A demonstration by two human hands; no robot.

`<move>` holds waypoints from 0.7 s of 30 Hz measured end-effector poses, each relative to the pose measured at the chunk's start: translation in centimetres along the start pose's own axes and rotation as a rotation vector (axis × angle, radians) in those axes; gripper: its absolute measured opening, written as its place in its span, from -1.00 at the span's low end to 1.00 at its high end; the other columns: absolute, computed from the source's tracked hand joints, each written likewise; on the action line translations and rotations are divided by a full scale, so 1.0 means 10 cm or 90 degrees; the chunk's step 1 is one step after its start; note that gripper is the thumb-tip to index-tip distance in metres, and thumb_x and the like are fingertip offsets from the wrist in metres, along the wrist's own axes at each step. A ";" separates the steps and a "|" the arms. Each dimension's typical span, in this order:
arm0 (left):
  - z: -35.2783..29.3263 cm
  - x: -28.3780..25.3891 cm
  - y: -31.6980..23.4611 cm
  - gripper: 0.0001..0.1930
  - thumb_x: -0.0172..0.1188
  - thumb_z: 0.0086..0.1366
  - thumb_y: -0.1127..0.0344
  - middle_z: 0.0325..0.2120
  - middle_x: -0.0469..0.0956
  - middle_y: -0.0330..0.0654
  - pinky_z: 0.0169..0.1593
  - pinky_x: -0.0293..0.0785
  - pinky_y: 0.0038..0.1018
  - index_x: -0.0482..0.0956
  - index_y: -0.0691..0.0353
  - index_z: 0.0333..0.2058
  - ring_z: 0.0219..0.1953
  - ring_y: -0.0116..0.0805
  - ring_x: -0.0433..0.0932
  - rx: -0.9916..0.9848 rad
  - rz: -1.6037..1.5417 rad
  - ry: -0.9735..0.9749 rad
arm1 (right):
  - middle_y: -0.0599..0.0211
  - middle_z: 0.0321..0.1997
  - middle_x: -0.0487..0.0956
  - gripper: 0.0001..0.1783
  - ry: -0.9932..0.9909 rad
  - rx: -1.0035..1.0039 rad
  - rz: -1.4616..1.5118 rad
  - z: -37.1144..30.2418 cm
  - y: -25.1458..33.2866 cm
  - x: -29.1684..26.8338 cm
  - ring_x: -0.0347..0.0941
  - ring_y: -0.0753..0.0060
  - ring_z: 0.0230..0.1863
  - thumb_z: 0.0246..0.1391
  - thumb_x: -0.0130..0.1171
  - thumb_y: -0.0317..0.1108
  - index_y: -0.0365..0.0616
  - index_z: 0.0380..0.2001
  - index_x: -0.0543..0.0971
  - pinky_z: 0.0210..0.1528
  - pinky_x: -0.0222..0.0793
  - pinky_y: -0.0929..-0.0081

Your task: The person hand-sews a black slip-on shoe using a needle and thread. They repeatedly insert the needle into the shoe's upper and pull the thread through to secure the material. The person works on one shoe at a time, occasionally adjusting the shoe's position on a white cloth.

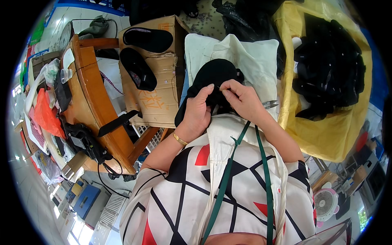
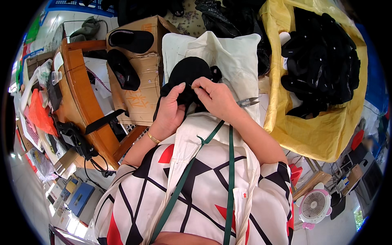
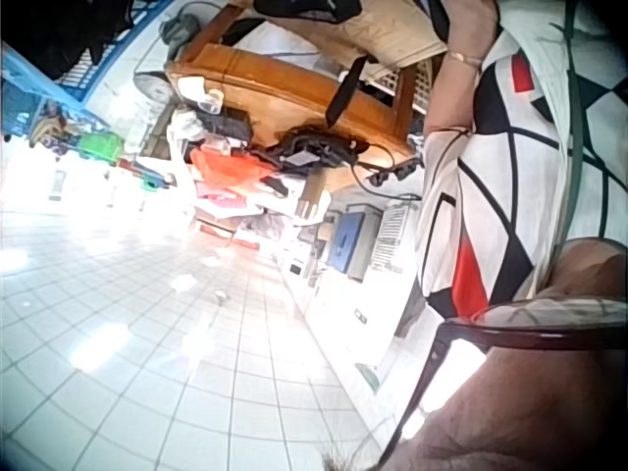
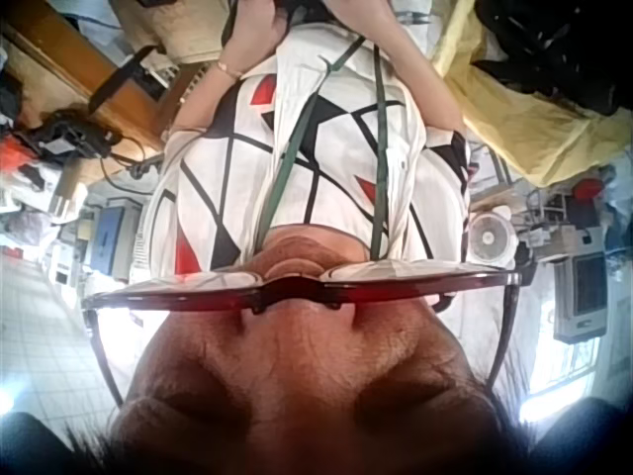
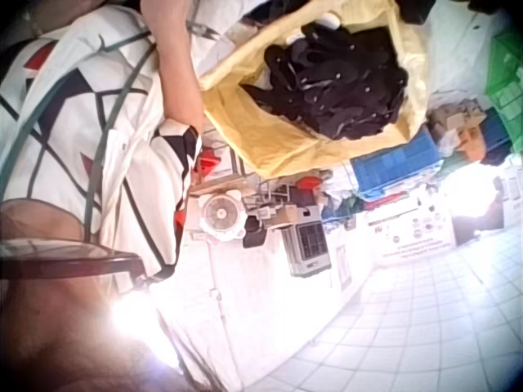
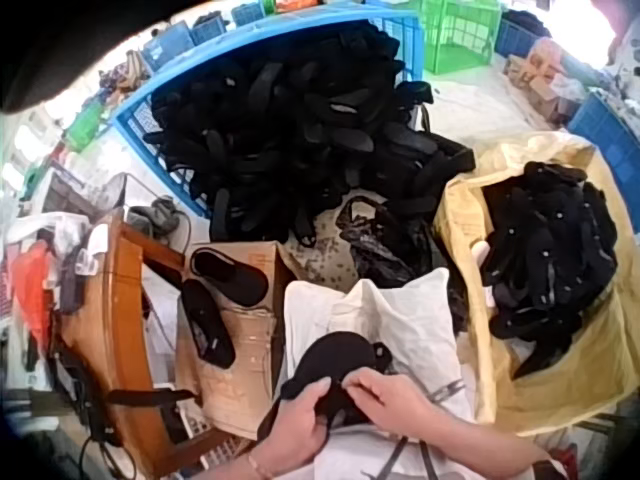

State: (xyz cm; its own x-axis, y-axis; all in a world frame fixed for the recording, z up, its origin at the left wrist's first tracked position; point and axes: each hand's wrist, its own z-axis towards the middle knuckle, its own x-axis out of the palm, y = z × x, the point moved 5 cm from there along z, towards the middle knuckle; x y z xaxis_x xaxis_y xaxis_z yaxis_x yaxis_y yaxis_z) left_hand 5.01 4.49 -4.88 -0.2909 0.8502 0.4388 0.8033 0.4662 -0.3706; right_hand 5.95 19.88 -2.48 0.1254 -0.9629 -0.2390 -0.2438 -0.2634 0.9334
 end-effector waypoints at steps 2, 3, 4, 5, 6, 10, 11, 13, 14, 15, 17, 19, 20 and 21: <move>0.00 -0.01 0.01 -0.84 0.30 0.27 0.30 -0.22 0.65 -0.27 -0.11 0.49 -0.53 0.65 0.20 -0.21 -0.17 -0.51 0.58 0.010 0.002 0.000 | 0.10 -0.48 0.52 -0.90 -0.006 0.000 -0.015 0.00 0.02 0.02 0.48 0.11 -0.50 0.20 0.11 -0.43 -0.16 -0.23 0.48 -0.41 0.39 0.35; 0.00 -0.01 0.01 -0.84 0.29 0.28 0.30 -0.21 0.65 -0.27 -0.11 0.49 -0.53 0.64 0.21 -0.21 -0.16 -0.51 0.58 0.016 0.008 0.001 | 0.09 -0.49 0.52 -0.91 -0.019 0.008 -0.012 0.00 0.02 0.03 0.49 0.11 -0.51 0.20 0.11 -0.43 -0.16 -0.24 0.47 -0.41 0.39 0.36; 0.00 -0.01 0.01 -0.84 0.28 0.28 0.31 -0.20 0.65 -0.27 -0.10 0.49 -0.53 0.64 0.21 -0.20 -0.16 -0.51 0.58 0.022 0.014 0.001 | 0.09 -0.49 0.52 -0.91 -0.032 0.017 -0.007 0.00 0.02 0.05 0.49 0.11 -0.51 0.20 0.11 -0.43 -0.17 -0.24 0.46 -0.42 0.39 0.36; 0.00 -0.03 0.02 -0.83 0.27 0.30 0.32 -0.19 0.64 -0.27 -0.11 0.49 -0.53 0.64 0.22 -0.18 -0.15 -0.51 0.58 0.039 0.068 0.005 | 0.08 -0.50 0.52 -0.91 -0.045 0.025 -0.003 0.00 0.02 0.07 0.49 0.11 -0.51 0.20 0.12 -0.43 -0.17 -0.25 0.45 -0.42 0.40 0.36; 0.00 -0.06 0.03 -0.83 0.26 0.31 0.32 -0.18 0.64 -0.27 -0.11 0.49 -0.54 0.63 0.23 -0.17 -0.15 -0.52 0.58 0.055 0.123 0.009 | 0.09 -0.51 0.52 -0.91 -0.058 0.054 0.034 0.02 0.03 0.09 0.49 0.11 -0.52 0.20 0.12 -0.44 -0.17 -0.26 0.44 -0.43 0.40 0.37; 0.00 0.04 0.06 -0.81 0.16 0.38 0.32 -0.23 0.63 -0.28 -0.10 0.46 -0.57 0.62 0.28 -0.12 -0.22 -0.57 0.55 0.142 0.134 0.118 | 0.13 -0.52 0.55 -0.89 -0.036 0.160 0.163 0.09 0.11 0.08 0.50 0.08 -0.52 0.19 0.13 -0.41 -0.15 -0.27 0.42 -0.44 0.42 0.34; 0.00 0.04 0.06 -0.80 0.17 0.38 0.33 -0.22 0.63 -0.28 -0.09 0.46 -0.57 0.61 0.29 -0.11 -0.20 -0.56 0.54 0.144 0.139 0.116 | 0.14 -0.52 0.55 -0.89 -0.013 0.184 0.190 0.11 0.10 0.08 0.50 0.07 -0.52 0.18 0.13 -0.40 -0.15 -0.27 0.42 -0.43 0.42 0.31; -0.01 0.04 0.07 -0.78 0.18 0.37 0.34 -0.20 0.63 -0.28 -0.07 0.46 -0.56 0.60 0.30 -0.07 -0.17 -0.56 0.54 0.148 0.148 0.112 | 0.17 -0.46 0.56 -0.87 -0.019 0.060 -0.035 0.12 0.14 -0.04 0.51 0.06 -0.48 0.17 0.15 -0.37 -0.14 -0.27 0.45 -0.40 0.43 0.26; -0.02 0.07 0.06 -0.77 0.18 0.37 0.35 -0.19 0.63 -0.27 -0.06 0.47 -0.56 0.59 0.31 -0.06 -0.16 -0.55 0.54 0.160 0.150 0.109 | 0.19 -0.43 0.57 -0.87 -0.022 -0.003 -0.148 0.13 0.18 -0.08 0.52 0.05 -0.46 0.16 0.16 -0.35 -0.13 -0.28 0.46 -0.39 0.43 0.23; -0.05 0.10 0.05 -0.76 0.19 0.36 0.36 -0.19 0.63 -0.27 -0.06 0.47 -0.56 0.59 0.31 -0.05 -0.15 -0.55 0.54 0.173 0.153 0.106 | 0.20 -0.40 0.56 -0.87 -0.050 -0.038 -0.175 0.13 0.23 -0.12 0.53 0.05 -0.43 0.15 0.16 -0.33 -0.12 -0.28 0.48 -0.37 0.43 0.21; -0.11 0.13 0.05 -0.75 0.21 0.35 0.37 -0.19 0.63 -0.28 -0.07 0.46 -0.56 0.59 0.32 -0.04 -0.16 -0.56 0.53 0.175 0.215 0.102 | 0.24 -0.34 0.56 -0.86 -0.109 -0.105 -0.227 0.10 0.36 -0.21 0.53 0.05 -0.37 0.14 0.17 -0.30 -0.10 -0.29 0.51 -0.34 0.44 0.17; -0.13 0.13 0.05 -0.75 0.22 0.35 0.36 -0.20 0.63 -0.30 -0.10 0.46 -0.58 0.59 0.33 -0.05 -0.19 -0.58 0.52 0.203 0.328 0.122 | 0.27 -0.31 0.55 -0.88 -0.067 -0.090 -0.225 0.07 0.33 -0.18 0.53 0.06 -0.34 0.13 0.18 -0.30 -0.08 -0.30 0.54 -0.33 0.44 0.19; -0.12 0.12 0.06 -0.75 0.23 0.35 0.35 -0.21 0.63 -0.31 -0.11 0.45 -0.59 0.60 0.33 -0.06 -0.20 -0.59 0.51 0.217 0.385 0.133 | 0.29 -0.29 0.54 -0.88 -0.048 -0.083 -0.225 0.05 0.31 -0.16 0.53 0.07 -0.32 0.13 0.19 -0.29 -0.06 -0.30 0.56 -0.32 0.43 0.19; -0.08 0.06 0.09 -0.82 0.25 0.33 0.37 -0.27 0.63 -0.35 -0.17 0.45 -0.60 0.63 0.31 -0.13 -0.24 -0.63 0.50 0.202 0.427 0.122 | 0.29 -0.34 0.54 -0.91 -0.049 -0.097 -0.212 0.01 0.27 -0.15 0.50 0.07 -0.36 0.12 0.20 -0.34 -0.05 -0.30 0.56 -0.35 0.43 0.25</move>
State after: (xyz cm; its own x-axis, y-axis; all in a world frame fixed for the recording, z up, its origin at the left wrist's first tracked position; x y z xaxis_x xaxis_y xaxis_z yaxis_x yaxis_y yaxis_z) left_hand 5.96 5.18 -4.30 0.3239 0.9324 0.1604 0.5797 -0.0616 -0.8125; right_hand 4.97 20.60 0.40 0.0994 -0.8291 -0.5503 -0.0546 -0.5567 0.8289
